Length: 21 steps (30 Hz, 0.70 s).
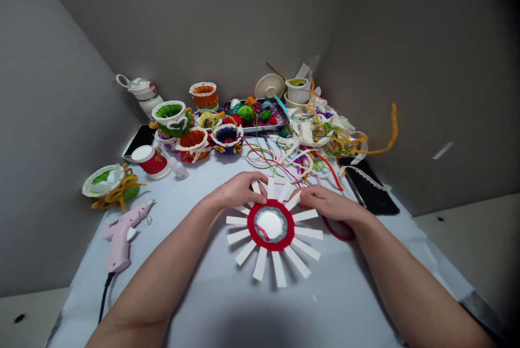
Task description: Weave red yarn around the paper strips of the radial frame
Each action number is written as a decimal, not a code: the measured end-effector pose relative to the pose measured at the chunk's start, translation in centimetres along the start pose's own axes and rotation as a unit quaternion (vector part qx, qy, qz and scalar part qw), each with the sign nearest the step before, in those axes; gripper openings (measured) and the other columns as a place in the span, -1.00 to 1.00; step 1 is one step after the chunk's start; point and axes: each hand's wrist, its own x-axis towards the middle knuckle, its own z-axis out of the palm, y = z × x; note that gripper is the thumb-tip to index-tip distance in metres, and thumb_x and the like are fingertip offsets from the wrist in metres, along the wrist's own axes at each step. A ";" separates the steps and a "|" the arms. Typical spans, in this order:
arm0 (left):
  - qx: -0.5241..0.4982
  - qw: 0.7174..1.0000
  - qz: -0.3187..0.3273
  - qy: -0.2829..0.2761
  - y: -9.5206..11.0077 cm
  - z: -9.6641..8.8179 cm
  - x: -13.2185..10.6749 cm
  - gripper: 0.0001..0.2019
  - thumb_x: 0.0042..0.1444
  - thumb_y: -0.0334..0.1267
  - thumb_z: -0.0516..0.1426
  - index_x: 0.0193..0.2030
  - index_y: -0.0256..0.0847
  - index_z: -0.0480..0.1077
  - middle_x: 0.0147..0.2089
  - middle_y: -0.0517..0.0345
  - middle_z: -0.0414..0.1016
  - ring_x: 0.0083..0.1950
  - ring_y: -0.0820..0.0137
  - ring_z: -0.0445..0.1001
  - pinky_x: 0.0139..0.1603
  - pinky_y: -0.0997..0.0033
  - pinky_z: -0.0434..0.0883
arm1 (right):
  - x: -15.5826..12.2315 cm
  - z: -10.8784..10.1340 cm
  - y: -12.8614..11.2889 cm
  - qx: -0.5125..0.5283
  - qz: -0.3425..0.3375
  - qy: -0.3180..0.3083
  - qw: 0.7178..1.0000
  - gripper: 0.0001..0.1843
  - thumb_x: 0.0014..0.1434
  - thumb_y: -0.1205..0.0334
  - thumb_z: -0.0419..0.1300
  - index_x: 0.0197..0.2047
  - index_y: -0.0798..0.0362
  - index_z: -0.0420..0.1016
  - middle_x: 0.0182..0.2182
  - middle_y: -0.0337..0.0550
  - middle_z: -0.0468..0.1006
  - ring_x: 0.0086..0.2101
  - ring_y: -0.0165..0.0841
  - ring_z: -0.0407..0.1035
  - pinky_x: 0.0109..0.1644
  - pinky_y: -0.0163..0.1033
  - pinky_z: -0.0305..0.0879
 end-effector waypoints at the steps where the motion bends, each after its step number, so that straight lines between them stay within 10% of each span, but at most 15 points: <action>1: -0.005 1.000 -0.002 0.004 -0.1 -0.1 0.1 -0.55 -0.05 -0.29 0.34 0.03 -0.24 0.48 -0.30 0.18 0.62 -0.32 0.38 0.51 -0.27 0.43 0.38 | 0.0 0.0 0.1 0.003 -0.003 -0.009 1.000 -0.19 0.21 -0.58 -0.10 -0.43 0.03 0.44 -0.52 -0.20 0.33 -0.45 -0.34 0.16 -0.37 -0.23 0.17; 11: 0.055 0.998 -0.018 0.019 -0.7 -0.1 0.4 -0.55 -0.08 -0.28 0.31 0.01 -0.26 0.47 -0.31 0.15 0.64 -0.27 0.29 0.54 -0.27 0.40 0.40 | 0.0 0.1 0.5 0.017 -0.013 0.123 0.992 -0.45 0.25 -0.28 0.16 -0.42 0.07 0.44 -0.49 -0.23 0.36 -0.42 -0.37 0.20 -0.35 -0.26 0.13; 21: 0.043 0.997 -0.039 0.049 -0.5 -0.4 0.4 -0.64 -0.09 -0.35 0.30 -0.08 -0.24 0.49 -0.33 0.18 0.63 -0.29 0.33 0.56 -0.29 0.42 0.40 | -0.4 0.6 -0.7 -0.094 -0.166 0.218 0.957 -0.61 0.32 -0.03 0.16 -0.47 0.00 0.42 -0.51 -0.14 0.45 -0.40 -0.28 0.29 -0.23 -0.13 0.22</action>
